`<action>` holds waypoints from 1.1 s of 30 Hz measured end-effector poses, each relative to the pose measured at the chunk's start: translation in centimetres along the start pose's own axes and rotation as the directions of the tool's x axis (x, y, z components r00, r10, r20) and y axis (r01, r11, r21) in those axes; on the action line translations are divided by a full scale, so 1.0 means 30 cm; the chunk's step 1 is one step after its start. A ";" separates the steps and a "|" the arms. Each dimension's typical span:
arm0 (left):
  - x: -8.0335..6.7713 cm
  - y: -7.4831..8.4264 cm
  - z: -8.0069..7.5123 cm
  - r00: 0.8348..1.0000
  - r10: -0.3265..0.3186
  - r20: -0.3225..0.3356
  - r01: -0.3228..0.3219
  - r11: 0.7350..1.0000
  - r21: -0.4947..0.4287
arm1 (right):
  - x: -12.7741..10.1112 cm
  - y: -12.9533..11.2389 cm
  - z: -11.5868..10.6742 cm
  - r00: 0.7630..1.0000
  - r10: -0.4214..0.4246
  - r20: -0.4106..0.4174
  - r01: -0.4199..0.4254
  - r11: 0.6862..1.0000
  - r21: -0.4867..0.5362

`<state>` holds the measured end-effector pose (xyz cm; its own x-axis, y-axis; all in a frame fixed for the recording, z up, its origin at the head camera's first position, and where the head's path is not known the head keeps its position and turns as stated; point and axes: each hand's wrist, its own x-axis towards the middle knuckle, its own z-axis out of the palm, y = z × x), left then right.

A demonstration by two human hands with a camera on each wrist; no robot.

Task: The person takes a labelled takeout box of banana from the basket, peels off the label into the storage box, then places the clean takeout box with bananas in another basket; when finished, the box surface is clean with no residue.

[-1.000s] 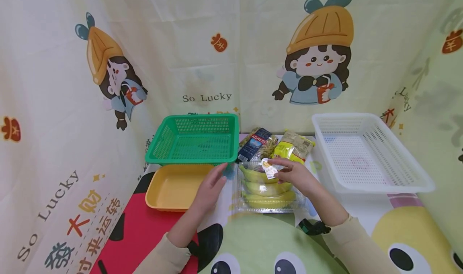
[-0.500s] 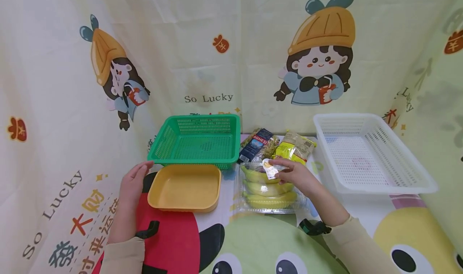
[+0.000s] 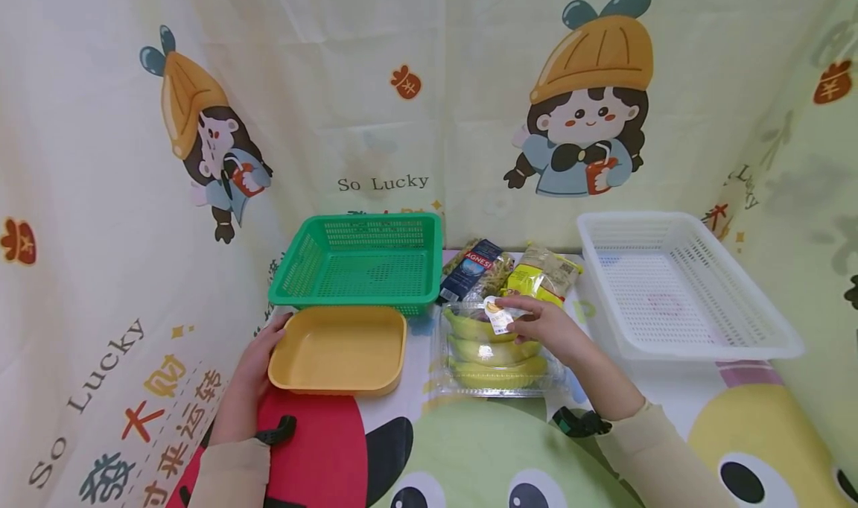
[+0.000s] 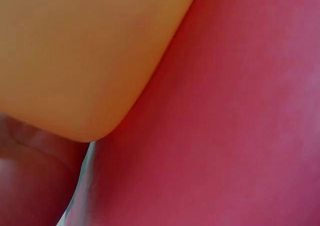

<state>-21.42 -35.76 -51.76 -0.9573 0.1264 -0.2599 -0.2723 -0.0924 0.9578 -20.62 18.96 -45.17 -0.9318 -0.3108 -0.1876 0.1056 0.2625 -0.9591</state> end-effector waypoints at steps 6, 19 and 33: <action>0.010 -0.015 0.002 1.000 0.003 0.024 -0.003 1.000 -0.005 | 0.000 0.002 0.001 1.000 0.003 -0.006 -0.003 1.000 -0.003; 0.008 -0.001 0.059 0.998 -0.045 -0.033 0.044 0.999 -0.023 | 0.006 0.007 -0.002 1.000 0.006 -0.004 -0.006 1.000 0.000; 0.024 -0.021 0.148 0.999 -0.029 -0.023 0.028 0.999 -0.036 | 0.006 0.005 -0.007 1.000 0.006 0.001 -0.006 1.000 -0.002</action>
<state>-21.52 -31.24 -52.03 -0.9510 0.1064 -0.2902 -0.3023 -0.1240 0.9451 -20.85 19.13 -45.30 -0.9307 -0.3102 -0.1939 0.1108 0.2662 -0.9575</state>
